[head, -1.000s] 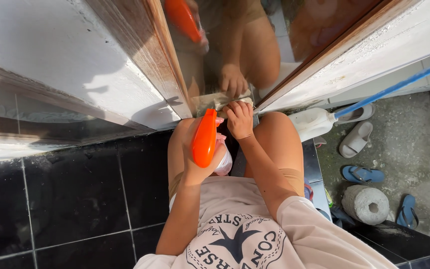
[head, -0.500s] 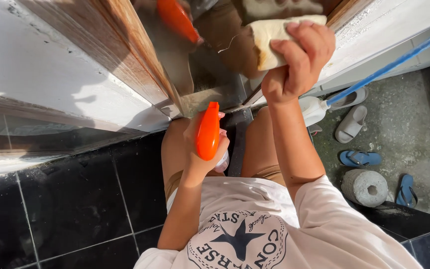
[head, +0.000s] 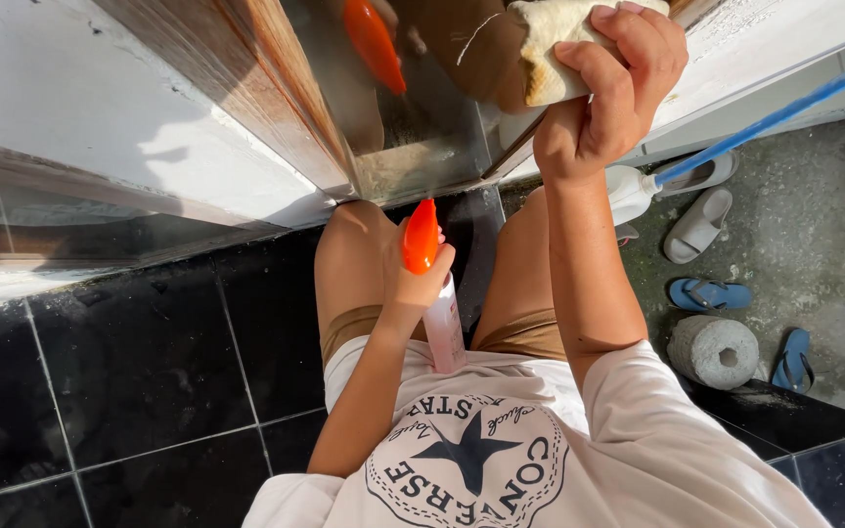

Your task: Cleaning a glass door by spraying it with liquid and wiping it with a cloth

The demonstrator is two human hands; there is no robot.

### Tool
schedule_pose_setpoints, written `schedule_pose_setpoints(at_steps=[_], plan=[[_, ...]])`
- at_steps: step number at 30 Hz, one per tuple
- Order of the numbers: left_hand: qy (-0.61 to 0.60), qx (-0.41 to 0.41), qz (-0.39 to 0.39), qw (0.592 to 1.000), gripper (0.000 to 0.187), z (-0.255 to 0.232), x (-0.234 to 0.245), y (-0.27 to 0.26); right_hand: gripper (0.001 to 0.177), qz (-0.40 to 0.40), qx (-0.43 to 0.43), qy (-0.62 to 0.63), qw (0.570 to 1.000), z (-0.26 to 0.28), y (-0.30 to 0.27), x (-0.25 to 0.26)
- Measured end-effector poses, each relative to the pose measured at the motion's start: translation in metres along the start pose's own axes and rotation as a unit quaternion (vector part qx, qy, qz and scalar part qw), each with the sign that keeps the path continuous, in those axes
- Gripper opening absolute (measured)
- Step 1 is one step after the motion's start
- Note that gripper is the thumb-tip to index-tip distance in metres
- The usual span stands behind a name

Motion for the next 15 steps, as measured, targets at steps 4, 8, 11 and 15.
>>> schedule_pose_setpoints(at_steps=[4, 8, 11, 15], plan=[[0.003, 0.053, 0.004, 0.999, 0.016, -0.009, 0.000, -0.005, 0.022, 0.009, -0.009, -0.001, 1.000, 0.003, 0.005, 0.003], [-0.043, 0.120, 0.011, 0.992, 0.012, 0.000, -0.003, -0.005, 0.022, 0.016, -0.013, -0.023, 1.000, 0.006, 0.004, 0.003], [-0.047, 0.110, 0.003, 0.993, 0.014, -0.001, -0.002, -0.001, 0.028, 0.010, -0.010, -0.026, 1.000, 0.003, 0.003, 0.001], [-0.064, 0.126, 0.010, 0.990, 0.018, 0.008, -0.003, 0.004, 0.029, 0.015, -0.010, -0.022, 1.000, 0.000, 0.001, -0.002]])
Point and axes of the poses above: each hand's wrist, its own y-axis towards the middle knuckle, its own x-axis out of the back of the hand, z = x × y, the point moved 7 cm from there along y, towards the middle knuckle, and after that the axes turned 12 degrees about -y, right-handed, at the moved point
